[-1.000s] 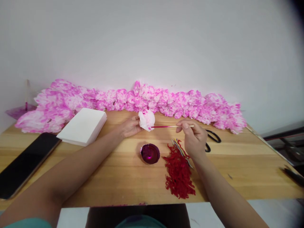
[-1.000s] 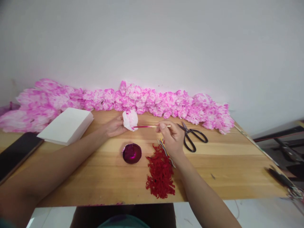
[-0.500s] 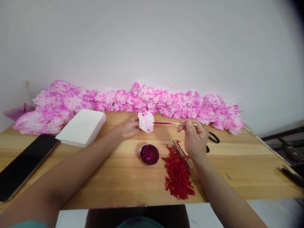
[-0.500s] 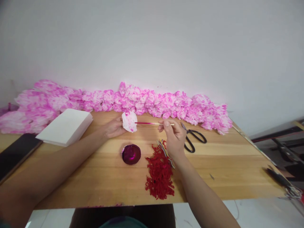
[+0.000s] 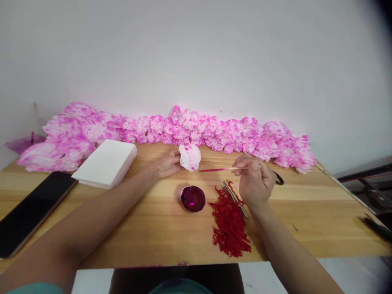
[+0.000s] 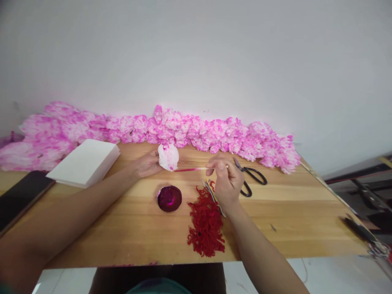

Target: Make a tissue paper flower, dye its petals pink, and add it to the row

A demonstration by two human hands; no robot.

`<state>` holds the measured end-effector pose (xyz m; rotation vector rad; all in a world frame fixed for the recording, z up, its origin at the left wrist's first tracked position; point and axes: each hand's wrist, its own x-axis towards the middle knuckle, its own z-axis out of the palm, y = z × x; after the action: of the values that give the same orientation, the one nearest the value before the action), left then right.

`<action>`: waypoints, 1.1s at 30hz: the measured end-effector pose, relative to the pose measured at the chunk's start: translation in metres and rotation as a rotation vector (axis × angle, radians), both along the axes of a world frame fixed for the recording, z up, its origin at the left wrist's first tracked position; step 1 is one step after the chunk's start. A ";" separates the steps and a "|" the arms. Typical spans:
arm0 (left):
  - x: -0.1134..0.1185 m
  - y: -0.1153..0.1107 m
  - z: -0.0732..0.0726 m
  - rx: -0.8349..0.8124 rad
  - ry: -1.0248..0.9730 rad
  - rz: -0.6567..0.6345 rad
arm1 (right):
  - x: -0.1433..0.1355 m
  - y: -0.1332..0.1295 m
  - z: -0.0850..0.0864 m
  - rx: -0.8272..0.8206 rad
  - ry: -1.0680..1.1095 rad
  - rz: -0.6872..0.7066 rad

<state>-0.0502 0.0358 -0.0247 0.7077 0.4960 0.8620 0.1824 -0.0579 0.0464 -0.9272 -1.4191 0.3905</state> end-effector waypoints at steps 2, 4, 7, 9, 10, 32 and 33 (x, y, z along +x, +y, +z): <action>0.001 -0.001 0.002 -0.001 -0.014 0.011 | -0.001 -0.004 0.001 0.068 -0.003 0.095; 0.001 -0.003 0.004 -0.007 -0.029 0.027 | -0.003 -0.007 0.001 0.104 -0.119 0.214; 0.001 -0.005 0.007 -0.016 -0.033 0.037 | -0.009 -0.008 0.003 0.155 -0.464 0.370; 0.001 -0.005 0.007 -0.017 -0.026 0.031 | -0.012 -0.008 0.003 0.196 -0.639 0.437; 0.001 -0.005 0.007 -0.017 -0.023 0.030 | -0.014 -0.007 0.004 0.209 -0.682 0.452; 0.000 0.000 0.001 0.005 0.005 -0.023 | -0.006 0.020 0.061 0.177 -0.210 0.056; 0.000 -0.001 0.002 0.005 0.005 -0.022 | -0.008 0.023 0.059 0.190 -0.165 0.021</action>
<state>-0.0497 0.0350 -0.0231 0.7190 0.4893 0.8417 0.1743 -0.0345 0.1055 -0.8039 -1.5880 0.1935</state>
